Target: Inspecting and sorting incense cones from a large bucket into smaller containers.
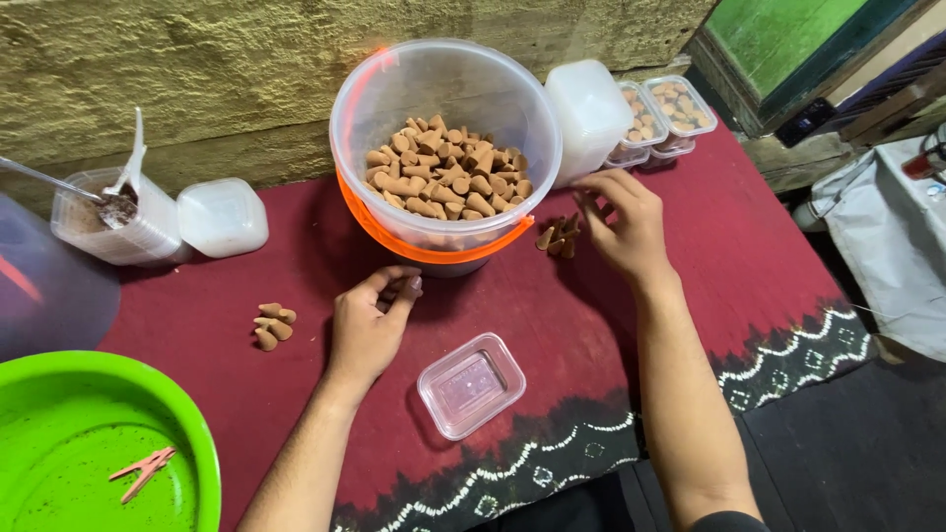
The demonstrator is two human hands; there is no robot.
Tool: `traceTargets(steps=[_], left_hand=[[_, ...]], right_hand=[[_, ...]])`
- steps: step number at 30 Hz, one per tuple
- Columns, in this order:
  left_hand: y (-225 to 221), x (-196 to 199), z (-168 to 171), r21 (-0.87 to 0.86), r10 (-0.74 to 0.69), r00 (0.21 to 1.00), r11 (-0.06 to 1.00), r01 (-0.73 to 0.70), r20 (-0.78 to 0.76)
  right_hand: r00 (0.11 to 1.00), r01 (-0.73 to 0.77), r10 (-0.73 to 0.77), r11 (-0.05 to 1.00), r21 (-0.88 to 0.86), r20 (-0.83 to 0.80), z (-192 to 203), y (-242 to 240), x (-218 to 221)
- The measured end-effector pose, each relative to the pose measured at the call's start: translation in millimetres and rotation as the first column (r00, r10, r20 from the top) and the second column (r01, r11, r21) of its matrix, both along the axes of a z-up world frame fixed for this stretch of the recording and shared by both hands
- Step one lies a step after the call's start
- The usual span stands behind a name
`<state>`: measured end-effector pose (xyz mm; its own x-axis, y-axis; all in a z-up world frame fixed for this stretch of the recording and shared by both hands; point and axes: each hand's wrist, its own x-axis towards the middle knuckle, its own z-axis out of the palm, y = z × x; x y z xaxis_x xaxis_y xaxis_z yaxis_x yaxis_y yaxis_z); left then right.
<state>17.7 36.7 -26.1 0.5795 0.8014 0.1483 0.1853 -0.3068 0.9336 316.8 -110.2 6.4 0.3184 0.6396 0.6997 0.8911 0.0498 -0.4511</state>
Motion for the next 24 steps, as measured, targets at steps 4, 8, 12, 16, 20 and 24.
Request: traceTargets(steps=[4,8,12,16,20,24], left_hand=[[2,2,-9,0.042,0.026,1.0,0.999,-0.026,0.014],[5,1,-15,0.058,0.074,0.996,0.995,-0.077,0.048],[2,0,-9,0.098,0.093,0.992,0.99,-0.102,0.089],[0,-1,-2,0.111,0.101,0.991,0.988,-0.11,0.084],[-2,-1,-2,0.129,0.106,0.983,0.984,-0.125,0.147],[-1,-4,1,0.176,0.132,0.958,0.968,-0.181,0.256]], right_hand=[[0.995,-0.095,0.094,0.975,0.201,0.014,4,4,-23],[0.95,-0.299,0.31,0.938,0.176,-0.039,1,12,-52],[0.875,-0.389,0.418,0.907,0.158,-0.244,0,19,-77],[0.87,-0.378,0.413,0.91,0.172,-0.27,-17,27,-70],[0.842,-0.375,0.439,0.894,0.243,-0.315,-1,25,-74],[0.829,-0.411,0.483,0.868,0.28,-0.281,15,20,-77]])
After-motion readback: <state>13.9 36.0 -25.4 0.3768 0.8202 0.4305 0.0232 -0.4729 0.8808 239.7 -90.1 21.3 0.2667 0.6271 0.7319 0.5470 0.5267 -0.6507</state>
